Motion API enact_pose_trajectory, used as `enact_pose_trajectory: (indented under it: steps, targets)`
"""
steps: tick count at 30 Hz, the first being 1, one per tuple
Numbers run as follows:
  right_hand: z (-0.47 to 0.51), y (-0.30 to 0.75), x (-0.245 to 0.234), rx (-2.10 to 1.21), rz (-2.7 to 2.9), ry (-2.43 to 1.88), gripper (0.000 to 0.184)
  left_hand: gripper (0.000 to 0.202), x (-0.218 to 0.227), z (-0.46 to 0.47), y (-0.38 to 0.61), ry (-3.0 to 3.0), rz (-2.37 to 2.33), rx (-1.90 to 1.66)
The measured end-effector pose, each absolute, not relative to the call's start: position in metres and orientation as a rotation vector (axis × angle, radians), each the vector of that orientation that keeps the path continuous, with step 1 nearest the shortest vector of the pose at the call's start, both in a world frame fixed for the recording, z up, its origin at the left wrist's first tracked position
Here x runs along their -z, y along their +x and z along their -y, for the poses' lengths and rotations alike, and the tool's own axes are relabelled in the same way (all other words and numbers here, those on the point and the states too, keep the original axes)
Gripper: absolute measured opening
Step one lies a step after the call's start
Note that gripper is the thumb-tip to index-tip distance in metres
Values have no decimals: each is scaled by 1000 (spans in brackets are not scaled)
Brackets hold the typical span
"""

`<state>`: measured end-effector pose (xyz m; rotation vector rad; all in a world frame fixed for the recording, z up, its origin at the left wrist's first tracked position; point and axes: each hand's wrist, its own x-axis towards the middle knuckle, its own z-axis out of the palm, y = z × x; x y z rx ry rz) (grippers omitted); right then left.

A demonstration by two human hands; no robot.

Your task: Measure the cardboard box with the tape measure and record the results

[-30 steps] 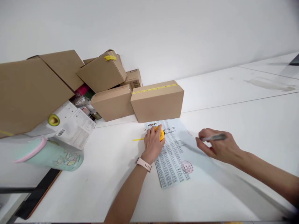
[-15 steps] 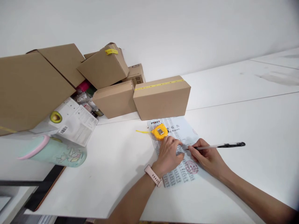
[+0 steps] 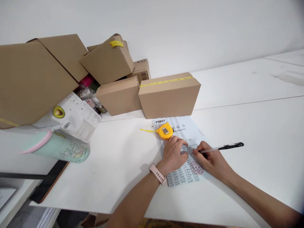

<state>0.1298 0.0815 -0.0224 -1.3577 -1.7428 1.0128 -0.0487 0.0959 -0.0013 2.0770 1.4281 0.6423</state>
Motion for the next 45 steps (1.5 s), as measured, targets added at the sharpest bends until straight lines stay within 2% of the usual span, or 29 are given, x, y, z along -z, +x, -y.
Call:
enact_pose_trajectory:
  steps: [45]
  targets:
    - [-83,132,26,-1052,1684,-1412,28,25,4,-95,-48,2080,-1433,-663]
